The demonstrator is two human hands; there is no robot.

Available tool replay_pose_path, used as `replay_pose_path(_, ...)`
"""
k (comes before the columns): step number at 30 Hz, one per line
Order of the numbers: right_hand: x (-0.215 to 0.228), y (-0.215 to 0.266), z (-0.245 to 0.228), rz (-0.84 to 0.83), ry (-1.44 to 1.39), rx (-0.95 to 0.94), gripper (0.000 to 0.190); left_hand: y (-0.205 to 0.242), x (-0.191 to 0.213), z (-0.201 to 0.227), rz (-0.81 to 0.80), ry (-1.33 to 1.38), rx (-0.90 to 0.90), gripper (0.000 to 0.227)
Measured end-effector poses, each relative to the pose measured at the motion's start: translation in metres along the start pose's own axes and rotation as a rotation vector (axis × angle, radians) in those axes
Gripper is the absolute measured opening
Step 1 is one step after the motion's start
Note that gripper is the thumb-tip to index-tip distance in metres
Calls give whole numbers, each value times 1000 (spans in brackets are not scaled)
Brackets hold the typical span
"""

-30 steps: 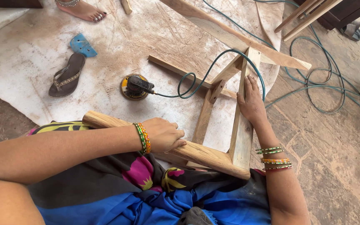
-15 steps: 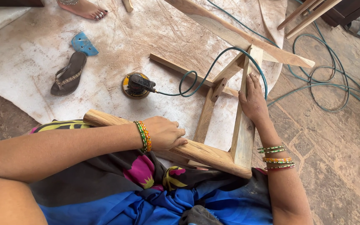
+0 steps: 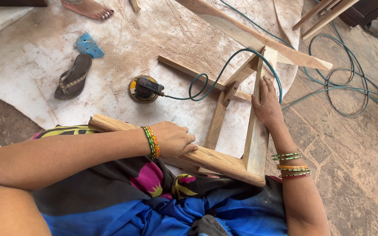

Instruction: The person uses a power sander to smooth various surfaces of a wooden furniture frame, applying the tool to the legs and joints while holding the frame steady by hand.

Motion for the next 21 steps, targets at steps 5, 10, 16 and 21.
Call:
replay_pose_path(5,-1,0,2,-12,1,-13,67,0,-1,0,1,-12,-4,47)
replay_pose_path(10,-2,0,3,-13,14,-12,66,0,-2,0,-15,-6,10,48)
replay_pose_path(16,-1,2,1,-17,11,-13,67,1,-2,0,-23,-4,12,48)
replay_pose_path(21,2,1,-2,-22,-9,-39,66,-1,-2,-1,-14,-2,13,47)
Point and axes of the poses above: each hand's wrist, its own y-axis away from the middle knuckle, its own x-axis out of the back of the hand, z = x × y, the point moved 8 cm from there along -y, towards the middle knuckle, and after that the axes turned 11 degrees about z, right-handed, at the moved point
